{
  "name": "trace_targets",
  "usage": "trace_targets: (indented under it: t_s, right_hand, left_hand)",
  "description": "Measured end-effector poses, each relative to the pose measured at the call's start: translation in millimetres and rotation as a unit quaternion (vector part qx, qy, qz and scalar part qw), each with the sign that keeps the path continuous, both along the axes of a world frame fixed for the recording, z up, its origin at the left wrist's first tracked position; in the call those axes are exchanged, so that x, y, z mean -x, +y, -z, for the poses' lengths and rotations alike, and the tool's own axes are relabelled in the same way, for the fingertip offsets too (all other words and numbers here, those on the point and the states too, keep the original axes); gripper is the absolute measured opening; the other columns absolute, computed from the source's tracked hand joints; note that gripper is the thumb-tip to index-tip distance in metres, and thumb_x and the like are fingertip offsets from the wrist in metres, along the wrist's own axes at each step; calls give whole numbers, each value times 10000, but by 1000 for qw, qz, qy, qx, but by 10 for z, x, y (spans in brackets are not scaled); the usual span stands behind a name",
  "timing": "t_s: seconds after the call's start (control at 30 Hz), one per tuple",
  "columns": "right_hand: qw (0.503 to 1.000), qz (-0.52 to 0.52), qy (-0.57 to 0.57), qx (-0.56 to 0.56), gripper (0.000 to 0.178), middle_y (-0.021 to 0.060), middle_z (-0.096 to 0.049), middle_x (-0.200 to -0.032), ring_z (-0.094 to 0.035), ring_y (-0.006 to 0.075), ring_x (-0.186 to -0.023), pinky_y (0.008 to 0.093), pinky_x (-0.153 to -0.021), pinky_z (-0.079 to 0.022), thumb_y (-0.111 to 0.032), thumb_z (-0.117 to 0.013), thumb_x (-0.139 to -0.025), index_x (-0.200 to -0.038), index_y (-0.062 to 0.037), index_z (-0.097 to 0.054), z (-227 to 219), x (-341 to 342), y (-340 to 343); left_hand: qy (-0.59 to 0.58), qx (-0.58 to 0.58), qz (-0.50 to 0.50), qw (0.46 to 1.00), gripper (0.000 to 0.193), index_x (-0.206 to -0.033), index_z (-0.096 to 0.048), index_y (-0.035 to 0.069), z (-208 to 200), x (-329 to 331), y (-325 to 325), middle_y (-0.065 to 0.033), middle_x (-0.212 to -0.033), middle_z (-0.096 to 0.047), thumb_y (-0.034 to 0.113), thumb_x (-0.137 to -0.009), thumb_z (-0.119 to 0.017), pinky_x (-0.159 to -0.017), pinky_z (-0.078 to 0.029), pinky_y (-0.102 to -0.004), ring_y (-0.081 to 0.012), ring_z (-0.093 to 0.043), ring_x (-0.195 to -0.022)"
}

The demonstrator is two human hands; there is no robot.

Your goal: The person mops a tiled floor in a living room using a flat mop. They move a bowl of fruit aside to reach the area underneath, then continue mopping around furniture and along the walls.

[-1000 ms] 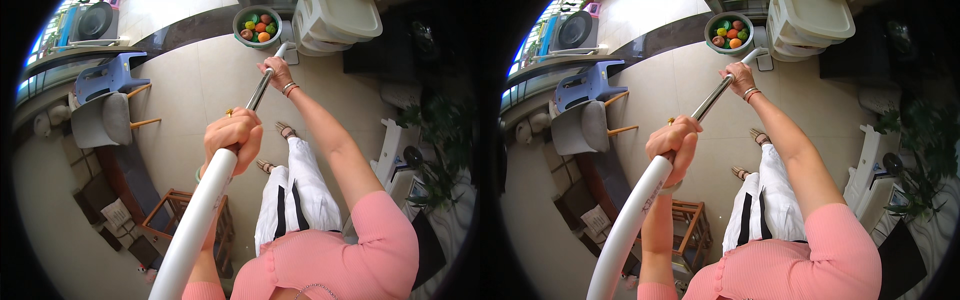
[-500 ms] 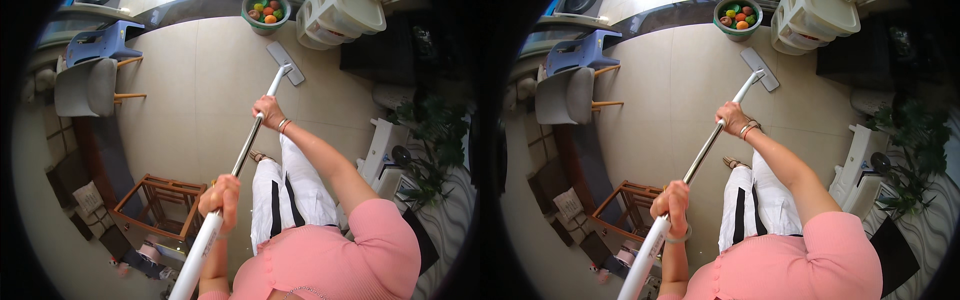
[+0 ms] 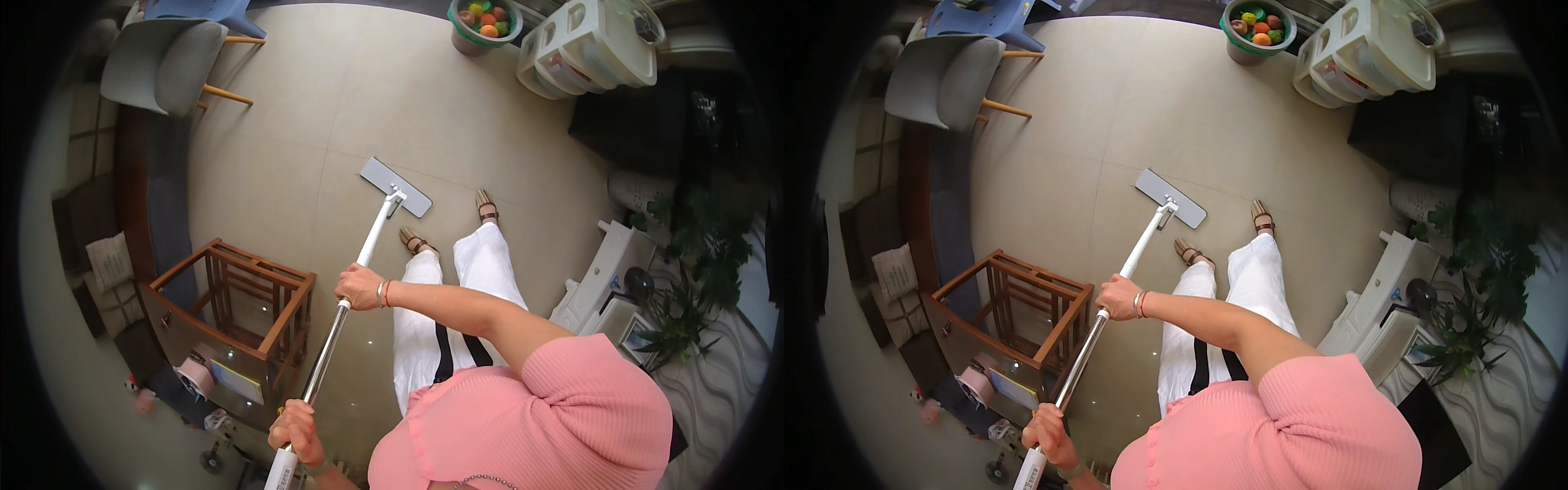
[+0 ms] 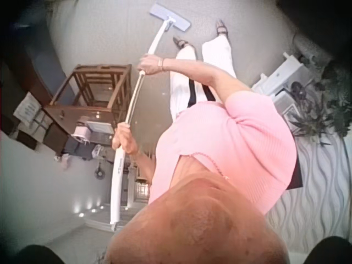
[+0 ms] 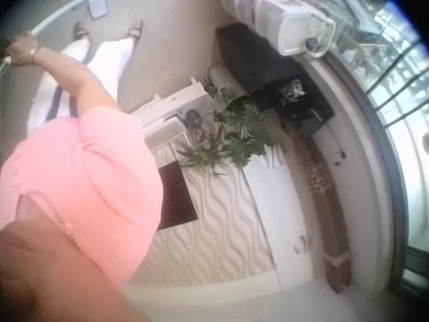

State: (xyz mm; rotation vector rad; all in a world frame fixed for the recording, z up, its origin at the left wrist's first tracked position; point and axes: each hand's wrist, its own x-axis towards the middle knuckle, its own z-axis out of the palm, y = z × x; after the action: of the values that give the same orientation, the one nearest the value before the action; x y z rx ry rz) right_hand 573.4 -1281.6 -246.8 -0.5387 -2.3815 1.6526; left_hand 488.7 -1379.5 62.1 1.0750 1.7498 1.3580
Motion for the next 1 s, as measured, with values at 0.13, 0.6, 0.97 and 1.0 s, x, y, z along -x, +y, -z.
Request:
trace_targets:
  t_s: [0.13,0.6,0.97,1.0]
  right_hand:
    - [995,-70,-40,-63,59,7,-623,-705,-589,199,-781,366,-773,-388,-223,-644,-737,-706,-174,-642,0,-357,321]
    - [921,183,-254,-231,53,-23,-623,-765,-583,187,-895,381,-915,-387,-217,-646,-788,-737,-202,-643,1115,-2847,2307]
    - [961,175,-138,-163,45,-15,-613,-741,-570,219,-871,401,-904,-402,-211,-642,-754,-710,-202,-639,627,-1164,674]
    - [969,159,-125,-144,52,-15,-614,-739,-567,221,-872,400,-908,-405,-217,-644,-751,-704,-196,-635,530,-941,473]
  left_hand:
    - [-29,-64,-47,996,266,-614,-346,104,187,-285,81,10,-486,-358,11,-816,-490,-574,-417,-315,-106,-336,-445]
    - [-174,-125,85,973,262,-725,-317,80,1834,-1805,1754,-33,-602,-440,-43,-905,-462,-671,-456,-373,-144,-392,-551]
    - [-74,-44,44,995,207,-717,-323,68,911,-401,396,-64,-571,-450,7,-874,-444,-655,-489,-420,-144,-348,-521]
    - [-53,-35,25,998,230,-684,-326,76,728,-296,261,-47,-544,-441,7,-865,-449,-625,-467,-393,-141,-359,-504]
